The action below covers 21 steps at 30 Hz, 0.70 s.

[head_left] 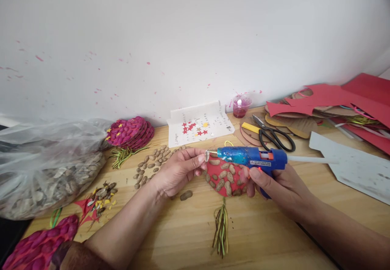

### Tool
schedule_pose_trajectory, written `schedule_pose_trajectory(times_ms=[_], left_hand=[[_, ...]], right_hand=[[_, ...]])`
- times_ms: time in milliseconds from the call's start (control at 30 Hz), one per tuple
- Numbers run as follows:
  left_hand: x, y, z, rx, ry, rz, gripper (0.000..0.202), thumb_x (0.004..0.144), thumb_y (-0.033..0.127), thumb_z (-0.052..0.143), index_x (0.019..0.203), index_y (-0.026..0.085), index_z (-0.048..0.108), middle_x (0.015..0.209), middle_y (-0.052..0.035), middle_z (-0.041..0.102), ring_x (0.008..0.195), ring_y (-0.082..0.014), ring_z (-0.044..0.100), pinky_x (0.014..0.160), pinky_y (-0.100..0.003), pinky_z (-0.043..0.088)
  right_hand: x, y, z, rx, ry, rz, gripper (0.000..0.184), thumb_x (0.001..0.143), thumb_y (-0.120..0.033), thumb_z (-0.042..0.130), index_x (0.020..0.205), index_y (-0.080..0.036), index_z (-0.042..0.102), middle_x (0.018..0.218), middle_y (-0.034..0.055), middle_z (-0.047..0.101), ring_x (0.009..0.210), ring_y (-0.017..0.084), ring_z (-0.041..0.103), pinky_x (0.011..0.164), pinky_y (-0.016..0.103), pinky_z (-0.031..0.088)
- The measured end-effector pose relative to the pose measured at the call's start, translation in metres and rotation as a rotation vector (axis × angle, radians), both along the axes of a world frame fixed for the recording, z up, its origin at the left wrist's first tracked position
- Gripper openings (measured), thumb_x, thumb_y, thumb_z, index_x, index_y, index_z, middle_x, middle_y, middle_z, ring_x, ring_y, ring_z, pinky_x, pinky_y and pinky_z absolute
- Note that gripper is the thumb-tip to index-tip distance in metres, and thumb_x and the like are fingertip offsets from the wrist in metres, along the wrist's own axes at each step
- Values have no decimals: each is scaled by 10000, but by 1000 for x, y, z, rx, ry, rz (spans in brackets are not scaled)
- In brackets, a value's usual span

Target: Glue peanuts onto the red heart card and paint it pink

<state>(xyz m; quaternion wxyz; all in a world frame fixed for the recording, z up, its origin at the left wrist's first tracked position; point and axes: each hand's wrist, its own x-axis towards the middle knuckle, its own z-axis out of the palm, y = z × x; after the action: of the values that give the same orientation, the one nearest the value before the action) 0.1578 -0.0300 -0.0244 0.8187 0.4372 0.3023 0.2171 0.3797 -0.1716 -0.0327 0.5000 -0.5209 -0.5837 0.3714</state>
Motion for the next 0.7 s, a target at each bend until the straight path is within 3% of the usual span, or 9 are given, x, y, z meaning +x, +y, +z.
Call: schedule_pose_trajectory(times_ms=[700], left_hand=[[-1, 0, 1, -17, -9, -1, 313, 694, 333, 945, 850, 122, 773, 724, -46, 677, 669, -104, 563, 598, -202, 385]], right_hand=[[0, 1, 3, 31, -37, -41, 326, 1019, -442, 536, 794, -232, 643, 634, -8, 680, 552, 158, 664, 502, 247, 519]])
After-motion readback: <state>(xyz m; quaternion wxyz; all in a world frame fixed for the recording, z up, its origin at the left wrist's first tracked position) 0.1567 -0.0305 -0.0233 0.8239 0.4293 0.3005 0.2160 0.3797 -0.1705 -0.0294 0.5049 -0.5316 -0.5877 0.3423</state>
